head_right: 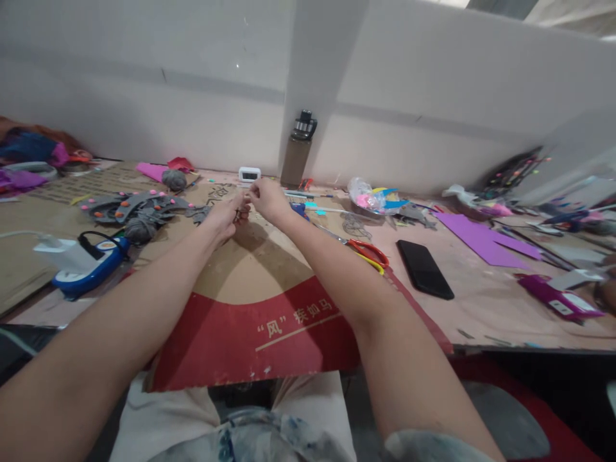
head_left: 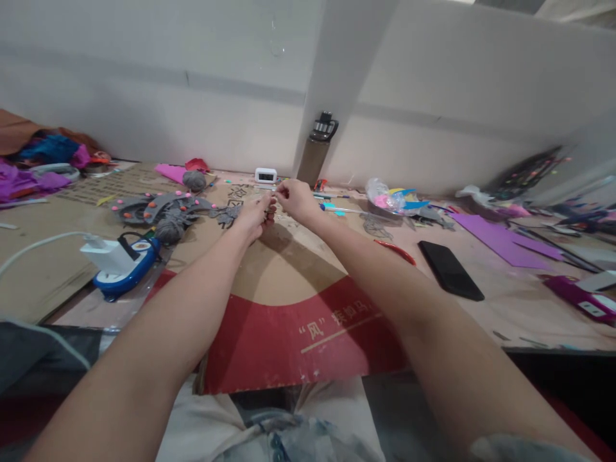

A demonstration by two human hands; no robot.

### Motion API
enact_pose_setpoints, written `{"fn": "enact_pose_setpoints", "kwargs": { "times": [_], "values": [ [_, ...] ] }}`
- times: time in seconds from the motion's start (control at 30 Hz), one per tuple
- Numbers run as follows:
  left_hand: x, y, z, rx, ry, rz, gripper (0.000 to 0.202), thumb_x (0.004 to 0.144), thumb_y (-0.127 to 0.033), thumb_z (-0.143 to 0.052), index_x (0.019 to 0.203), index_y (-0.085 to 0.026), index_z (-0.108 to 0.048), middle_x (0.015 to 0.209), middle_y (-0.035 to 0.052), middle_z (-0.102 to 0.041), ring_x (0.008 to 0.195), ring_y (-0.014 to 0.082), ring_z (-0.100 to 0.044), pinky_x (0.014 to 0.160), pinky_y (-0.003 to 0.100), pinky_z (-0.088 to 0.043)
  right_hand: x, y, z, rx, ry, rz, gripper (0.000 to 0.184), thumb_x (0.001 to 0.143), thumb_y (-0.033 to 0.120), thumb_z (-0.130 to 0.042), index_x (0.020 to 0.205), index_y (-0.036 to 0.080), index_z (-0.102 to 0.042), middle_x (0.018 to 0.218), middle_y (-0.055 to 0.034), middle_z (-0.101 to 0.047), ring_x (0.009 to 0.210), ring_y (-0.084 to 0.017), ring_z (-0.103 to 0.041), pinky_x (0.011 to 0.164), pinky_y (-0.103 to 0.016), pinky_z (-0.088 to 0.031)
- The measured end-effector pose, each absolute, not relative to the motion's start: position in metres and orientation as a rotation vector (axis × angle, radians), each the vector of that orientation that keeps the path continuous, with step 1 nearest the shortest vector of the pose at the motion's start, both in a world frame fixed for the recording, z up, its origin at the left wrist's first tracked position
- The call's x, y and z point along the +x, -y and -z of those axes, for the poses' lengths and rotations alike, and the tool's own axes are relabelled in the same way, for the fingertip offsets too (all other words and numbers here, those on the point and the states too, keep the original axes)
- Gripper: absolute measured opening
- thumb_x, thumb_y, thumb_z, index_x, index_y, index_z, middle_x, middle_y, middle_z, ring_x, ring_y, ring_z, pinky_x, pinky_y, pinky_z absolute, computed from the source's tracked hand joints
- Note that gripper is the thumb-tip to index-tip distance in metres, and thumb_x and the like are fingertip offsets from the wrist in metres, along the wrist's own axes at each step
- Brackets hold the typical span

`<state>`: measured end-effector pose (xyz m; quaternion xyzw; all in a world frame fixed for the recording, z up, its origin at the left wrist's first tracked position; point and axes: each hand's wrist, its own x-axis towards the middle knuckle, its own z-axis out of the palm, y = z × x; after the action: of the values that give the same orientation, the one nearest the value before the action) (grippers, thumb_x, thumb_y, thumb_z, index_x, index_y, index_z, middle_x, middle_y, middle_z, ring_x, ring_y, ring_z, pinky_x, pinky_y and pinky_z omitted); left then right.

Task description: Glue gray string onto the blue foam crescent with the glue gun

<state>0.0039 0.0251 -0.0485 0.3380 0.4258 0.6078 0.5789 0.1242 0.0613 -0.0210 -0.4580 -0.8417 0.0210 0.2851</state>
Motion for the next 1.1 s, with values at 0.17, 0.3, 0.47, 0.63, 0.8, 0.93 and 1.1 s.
{"fn": "enact_pose_setpoints", "kwargs": {
  "times": [0.17, 0.3, 0.47, 0.63, 0.8, 0.93, 1.1],
  "values": [
    [0.003, -0.023, 0.047, 0.902, -0.862, -1.367, 0.02, 0.082, -0.018, -0.058, 0.063, -0.014, -0.054, 0.052, -0.0012, -0.051, 0.037, 0.0037, -0.039, 0.037, 0.015, -0.028, 0.127, -0.051, 0.023, -1.138, 2.121, -0.616, 0.015, 0.085, 0.017, -0.048, 0.096, 0.012, -0.058, 0.08, -0.0051, -0.064, 0.065, -0.012, -0.061, 0.058, -0.023, -0.051],
    [0.001, -0.027, 0.05, 0.829, -0.909, -1.358, 0.017, 0.081, -0.009, -0.052, 0.065, -0.011, -0.056, 0.054, -0.0001, -0.051, 0.036, 0.0033, -0.038, 0.034, 0.014, -0.025, 0.148, -0.052, 0.026, -1.208, 1.975, -0.692, 0.021, 0.084, 0.01, -0.046, 0.101, 0.013, -0.057, 0.088, -0.0057, -0.064, 0.065, -0.01, -0.062, 0.051, -0.019, -0.05],
    [0.003, -0.026, 0.049, 0.709, -0.919, -1.384, 0.013, 0.081, -0.005, -0.05, 0.071, -0.012, -0.056, 0.054, -0.0015, -0.051, 0.036, 0.0024, -0.036, 0.035, 0.013, -0.025, 0.17, -0.045, 0.039, -1.36, 1.978, -0.65, 0.03, 0.077, 0.001, -0.036, 0.086, 0.013, -0.062, 0.084, -0.0066, -0.065, 0.066, -0.011, -0.062, 0.057, -0.02, -0.05],
    [0.008, -0.019, 0.041, 0.734, -0.837, -1.304, 0.032, 0.087, -0.037, -0.053, 0.063, -0.017, -0.045, 0.046, -0.004, -0.042, 0.031, 0.0028, -0.028, 0.032, 0.013, -0.015, 0.174, -0.026, 0.041, -1.233, 1.69, -0.839, 0.023, 0.087, 0.014, -0.035, 0.1, 0.014, -0.053, 0.092, -0.0071, -0.063, 0.074, -0.01, -0.062, 0.065, -0.022, -0.052],
    [0.022, 0.002, 0.02, 0.944, -0.702, -1.062, 0.041, 0.082, -0.046, -0.057, 0.059, -0.017, -0.039, 0.045, -0.0063, -0.035, 0.031, 0.0025, -0.024, 0.032, 0.014, -0.013, 0.192, -0.006, 0.024, -1.018, 1.477, -0.928, 0.015, 0.088, 0.019, -0.04, 0.093, 0.017, -0.054, 0.084, -0.0019, -0.059, 0.069, -0.008, -0.06, 0.062, -0.02, -0.051],
    [0.051, 0.053, 0.0, 1.277, -0.559, -0.706, 0.042, 0.08, -0.051, -0.059, 0.061, -0.015, -0.049, 0.05, -0.0038, -0.043, 0.036, 0.0023, -0.031, 0.034, 0.014, -0.021, 0.211, 0.007, 0.016, -0.891, 1.334, -0.973, 0.01, 0.084, 0.02, -0.049, 0.089, 0.017, -0.057, 0.078, 0.0003, -0.057, 0.064, -0.008, -0.058, 0.056, -0.02, -0.05],
    [0.092, 0.126, 0.002, 1.592, -0.201, 0.096, 0.027, 0.079, -0.043, -0.062, 0.074, -0.016, -0.063, 0.069, 0.0008, -0.062, 0.058, 0.0088, -0.057, 0.056, 0.019, -0.047, 0.221, 0.011, 0.011, -0.855, 1.299, -0.976, 0.007, 0.084, 0.019, -0.051, 0.085, 0.018, -0.059, 0.076, 0.0004, -0.058, 0.058, -0.007, -0.056, 0.049, -0.02, -0.049]
  ]
}}
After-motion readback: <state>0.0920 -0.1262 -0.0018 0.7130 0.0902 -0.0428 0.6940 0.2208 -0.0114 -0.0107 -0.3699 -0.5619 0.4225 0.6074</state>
